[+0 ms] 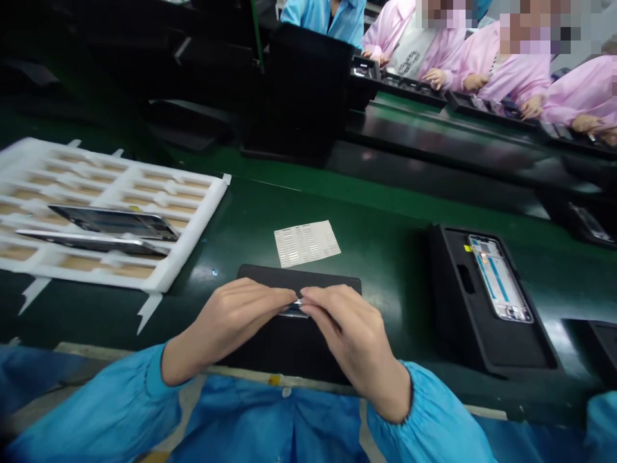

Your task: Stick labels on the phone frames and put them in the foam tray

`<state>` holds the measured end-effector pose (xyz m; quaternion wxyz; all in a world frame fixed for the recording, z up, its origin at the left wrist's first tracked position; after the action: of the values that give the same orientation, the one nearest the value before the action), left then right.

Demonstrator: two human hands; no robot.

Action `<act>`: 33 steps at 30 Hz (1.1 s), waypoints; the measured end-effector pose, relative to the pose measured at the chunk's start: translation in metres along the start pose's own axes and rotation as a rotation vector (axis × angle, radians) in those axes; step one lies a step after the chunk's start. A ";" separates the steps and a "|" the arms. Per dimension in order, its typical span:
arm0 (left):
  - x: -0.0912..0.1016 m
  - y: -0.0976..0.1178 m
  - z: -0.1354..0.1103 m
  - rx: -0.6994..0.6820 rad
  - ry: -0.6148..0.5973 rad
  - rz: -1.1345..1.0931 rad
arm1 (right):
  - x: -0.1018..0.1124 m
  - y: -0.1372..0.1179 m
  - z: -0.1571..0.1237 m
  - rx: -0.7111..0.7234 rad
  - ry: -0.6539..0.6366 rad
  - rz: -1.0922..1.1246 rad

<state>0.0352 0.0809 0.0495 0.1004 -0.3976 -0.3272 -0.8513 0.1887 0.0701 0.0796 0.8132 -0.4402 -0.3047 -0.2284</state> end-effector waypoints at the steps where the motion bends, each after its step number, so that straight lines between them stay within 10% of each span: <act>1: 0.001 0.002 -0.004 -0.002 0.027 -0.005 | -0.002 -0.008 -0.003 0.055 -0.031 -0.038; 33: 0.003 0.005 -0.024 0.004 0.132 -0.073 | -0.031 -0.063 0.011 0.421 -0.375 -0.701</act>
<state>0.0203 0.0621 0.0428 0.0914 -0.3283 -0.3360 -0.8781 0.1224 0.0509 0.0991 0.6893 -0.1692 -0.6172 -0.3396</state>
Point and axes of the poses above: each hand's wrist, its own z-axis towards the middle knuckle, its own x-axis out of the back of the hand, y = z × x, the point moved 7 cm from there along z, towards the middle knuckle, and after that the axes turned 4 degrees about -z, right-handed, at the moved point
